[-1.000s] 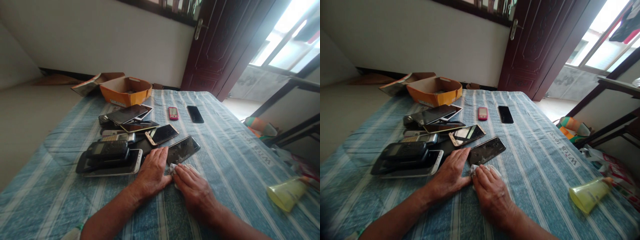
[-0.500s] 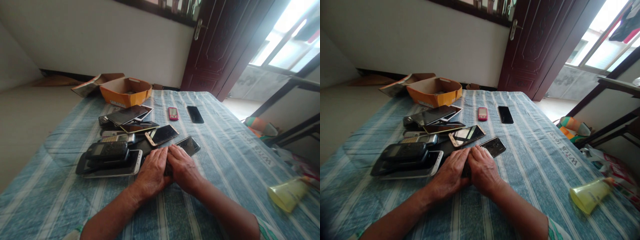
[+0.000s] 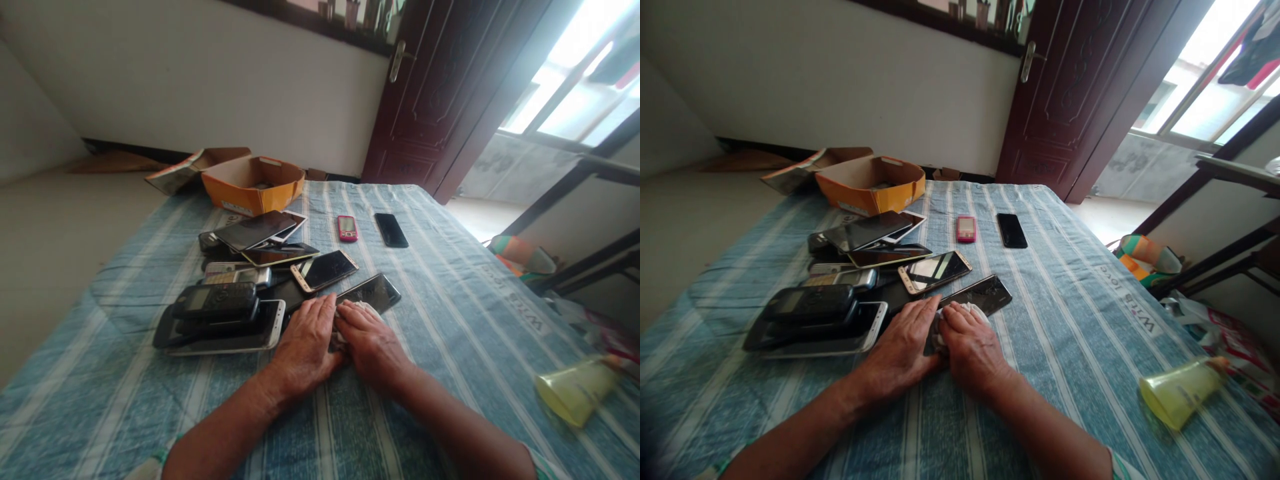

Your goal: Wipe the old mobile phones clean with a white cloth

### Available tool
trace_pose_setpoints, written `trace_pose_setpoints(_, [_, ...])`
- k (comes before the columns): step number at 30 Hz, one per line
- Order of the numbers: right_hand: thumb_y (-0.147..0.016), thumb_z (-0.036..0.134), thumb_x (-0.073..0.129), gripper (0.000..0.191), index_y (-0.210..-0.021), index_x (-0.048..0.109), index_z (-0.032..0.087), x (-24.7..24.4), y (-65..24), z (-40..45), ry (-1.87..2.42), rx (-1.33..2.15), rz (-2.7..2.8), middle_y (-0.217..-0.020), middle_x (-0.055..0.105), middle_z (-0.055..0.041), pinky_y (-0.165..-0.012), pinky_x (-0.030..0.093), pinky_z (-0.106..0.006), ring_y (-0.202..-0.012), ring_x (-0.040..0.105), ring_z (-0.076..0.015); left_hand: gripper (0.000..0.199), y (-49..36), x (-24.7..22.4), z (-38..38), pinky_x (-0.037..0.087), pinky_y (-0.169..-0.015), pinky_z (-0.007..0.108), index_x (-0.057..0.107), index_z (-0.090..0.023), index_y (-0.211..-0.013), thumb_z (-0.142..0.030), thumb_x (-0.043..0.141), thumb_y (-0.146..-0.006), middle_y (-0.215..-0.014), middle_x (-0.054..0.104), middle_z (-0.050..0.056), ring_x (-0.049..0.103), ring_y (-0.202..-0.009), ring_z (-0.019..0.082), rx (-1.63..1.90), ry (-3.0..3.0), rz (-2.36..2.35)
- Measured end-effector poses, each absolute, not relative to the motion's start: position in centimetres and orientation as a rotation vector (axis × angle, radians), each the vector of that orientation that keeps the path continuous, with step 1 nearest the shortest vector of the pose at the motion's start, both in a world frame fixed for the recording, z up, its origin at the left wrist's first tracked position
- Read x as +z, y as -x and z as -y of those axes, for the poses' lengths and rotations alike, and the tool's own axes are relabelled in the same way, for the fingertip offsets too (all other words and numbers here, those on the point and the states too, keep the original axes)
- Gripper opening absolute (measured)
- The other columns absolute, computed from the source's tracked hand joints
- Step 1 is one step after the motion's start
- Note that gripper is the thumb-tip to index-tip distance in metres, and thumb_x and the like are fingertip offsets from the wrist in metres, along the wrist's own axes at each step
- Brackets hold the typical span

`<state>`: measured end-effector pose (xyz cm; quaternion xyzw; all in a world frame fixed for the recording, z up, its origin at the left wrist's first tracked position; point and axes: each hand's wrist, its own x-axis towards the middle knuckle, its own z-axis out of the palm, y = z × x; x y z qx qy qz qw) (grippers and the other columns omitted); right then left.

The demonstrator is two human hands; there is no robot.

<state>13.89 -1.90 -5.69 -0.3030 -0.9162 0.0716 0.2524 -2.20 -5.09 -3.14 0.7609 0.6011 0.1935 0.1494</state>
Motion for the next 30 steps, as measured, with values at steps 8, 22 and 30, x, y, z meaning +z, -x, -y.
trace_pose_setpoints(8, [-0.085,0.005,0.045,0.037,-0.117,0.062,0.015,-5.1,-13.2,-0.8,1.008,0.215,2.487,-0.128,0.058,-0.0115,-0.109,0.035,-0.038,-0.128,0.045,-0.0237,0.085,2.3,-3.0,4.9,0.034,-0.109,0.048,0.036,-0.006,-0.137,-0.026,0.071,-0.062,-0.139,0.047,0.021,0.041,-0.131,0.033,0.51,-2.171,-1.728])
trace_pose_setpoints(22, [-0.086,0.007,0.043,0.027,-0.095,0.064,0.02,-4.7,-15.8,-4.3,1.502,0.132,2.33,-0.118,0.06,-0.0079,-0.098,0.039,-0.03,-0.116,0.05,-0.0209,0.087,2.1,-2.8,5.1,0.032,-0.11,0.046,0.033,-0.005,-0.138,-0.03,0.07,-0.064,-0.142,0.044,0.021,0.038,-0.133,0.033,0.451,-2.154,-1.754])
trace_pose_setpoints(30, [-0.087,0.009,0.046,0.033,-0.118,0.06,0.014,-4.9,-12.2,-0.2,1.063,0.181,2.488,-0.127,0.058,-0.0129,-0.108,0.036,-0.04,-0.126,0.046,-0.0255,0.082,2.4,-3.0,5.1,0.034,-0.109,0.047,0.037,-0.006,-0.137,-0.026,0.07,-0.064,-0.139,0.047,0.02,0.042,-0.129,0.032,0.51,-2.177,-1.733])
